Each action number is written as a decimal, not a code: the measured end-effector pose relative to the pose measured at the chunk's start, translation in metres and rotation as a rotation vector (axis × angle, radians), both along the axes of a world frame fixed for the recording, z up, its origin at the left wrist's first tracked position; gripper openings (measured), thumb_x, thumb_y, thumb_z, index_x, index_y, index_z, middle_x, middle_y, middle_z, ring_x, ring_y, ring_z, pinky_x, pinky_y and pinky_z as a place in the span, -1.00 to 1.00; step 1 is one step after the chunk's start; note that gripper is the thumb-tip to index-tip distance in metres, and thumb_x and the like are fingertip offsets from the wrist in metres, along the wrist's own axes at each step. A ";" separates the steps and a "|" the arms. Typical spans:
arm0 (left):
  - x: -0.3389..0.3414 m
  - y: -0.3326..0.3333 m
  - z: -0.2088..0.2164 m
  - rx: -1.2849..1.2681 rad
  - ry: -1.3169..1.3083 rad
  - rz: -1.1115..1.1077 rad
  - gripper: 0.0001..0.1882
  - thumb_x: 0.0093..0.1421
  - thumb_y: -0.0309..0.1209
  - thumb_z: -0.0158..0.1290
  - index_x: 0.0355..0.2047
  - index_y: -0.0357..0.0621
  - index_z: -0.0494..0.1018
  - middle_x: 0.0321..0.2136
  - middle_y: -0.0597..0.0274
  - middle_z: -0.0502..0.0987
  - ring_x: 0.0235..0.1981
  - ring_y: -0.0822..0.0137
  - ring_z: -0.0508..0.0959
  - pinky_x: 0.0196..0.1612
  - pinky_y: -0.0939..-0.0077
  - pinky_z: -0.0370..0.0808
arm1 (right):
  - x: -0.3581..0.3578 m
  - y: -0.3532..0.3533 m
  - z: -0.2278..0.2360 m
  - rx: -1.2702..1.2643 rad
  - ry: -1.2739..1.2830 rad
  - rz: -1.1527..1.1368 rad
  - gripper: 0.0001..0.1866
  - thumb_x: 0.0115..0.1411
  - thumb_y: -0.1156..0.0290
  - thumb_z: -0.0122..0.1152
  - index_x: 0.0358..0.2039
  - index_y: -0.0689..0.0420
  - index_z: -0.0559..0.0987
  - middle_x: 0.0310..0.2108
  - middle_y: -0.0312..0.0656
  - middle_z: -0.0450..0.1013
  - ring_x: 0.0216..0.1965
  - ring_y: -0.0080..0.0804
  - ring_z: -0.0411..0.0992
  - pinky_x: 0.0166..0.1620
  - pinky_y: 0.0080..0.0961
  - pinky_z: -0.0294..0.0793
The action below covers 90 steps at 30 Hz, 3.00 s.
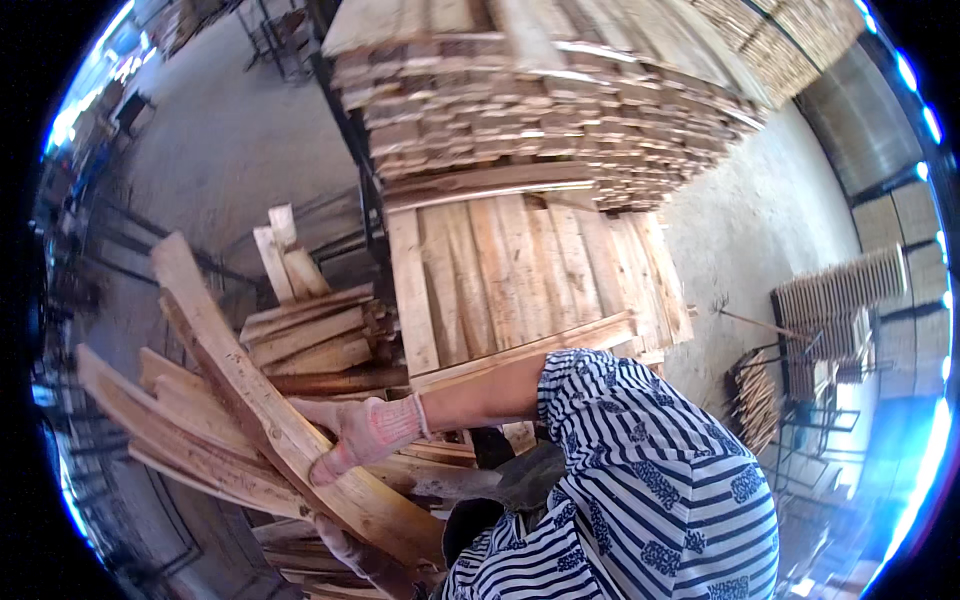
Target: The person stacks wooden planks by hand onto a wooden pallet structure, lifting them from a pile and aligning them horizontally.
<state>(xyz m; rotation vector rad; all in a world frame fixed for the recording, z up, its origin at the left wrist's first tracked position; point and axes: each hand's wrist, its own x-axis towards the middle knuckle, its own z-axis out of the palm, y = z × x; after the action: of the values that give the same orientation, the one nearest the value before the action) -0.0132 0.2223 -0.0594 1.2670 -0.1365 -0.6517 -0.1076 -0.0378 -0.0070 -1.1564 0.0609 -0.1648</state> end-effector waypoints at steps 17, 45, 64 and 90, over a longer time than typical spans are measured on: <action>-0.109 -0.278 0.132 -0.312 -0.432 -0.655 0.04 -0.16 -0.26 0.48 0.32 -0.19 0.23 0.10 0.12 0.45 0.08 0.12 0.50 0.14 0.15 0.51 | -0.264 -0.157 0.110 -0.559 -0.077 -0.344 -0.08 -0.10 0.38 0.69 0.25 0.22 0.35 0.10 -0.10 0.53 0.10 -0.41 0.49 0.15 -0.43 0.54; -0.084 -0.273 0.075 -0.081 -0.132 -0.831 -0.06 -0.13 -0.32 0.44 0.27 -0.29 0.29 0.10 0.09 0.47 0.05 0.12 0.54 0.12 0.21 0.55 | -0.263 -0.151 0.052 -0.309 -0.108 -0.547 0.29 -0.14 0.07 0.71 0.43 0.24 0.05 0.26 -0.03 0.34 0.28 -0.34 0.28 0.28 -0.35 0.33; -0.167 -0.328 -0.026 0.194 0.466 -0.909 -0.18 0.24 0.15 0.13 0.32 -0.14 0.27 0.13 0.08 0.48 0.10 0.13 0.53 0.14 0.20 0.55 | -0.367 -0.126 -0.062 0.214 0.540 -0.960 0.04 0.14 -0.06 0.46 0.42 0.18 0.11 0.07 -0.02 0.49 0.07 -0.28 0.48 0.19 -0.31 0.47; -0.282 -0.402 -0.079 1.520 -1.427 -0.847 0.23 0.14 0.39 0.05 0.48 -0.23 -0.19 0.40 -0.39 -0.01 0.40 -0.25 0.16 0.33 -0.10 0.30 | -0.430 -0.171 -0.086 -0.161 1.212 -0.896 0.22 -0.08 -0.05 0.49 0.49 0.08 0.02 0.22 0.25 0.35 0.23 0.13 0.38 0.26 -0.17 0.41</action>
<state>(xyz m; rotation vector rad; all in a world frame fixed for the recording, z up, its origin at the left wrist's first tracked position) -0.2951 -0.1800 -0.1380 3.0305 -1.6694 -0.3203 -0.5380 -0.2090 -0.0934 -1.1720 1.6679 -0.2333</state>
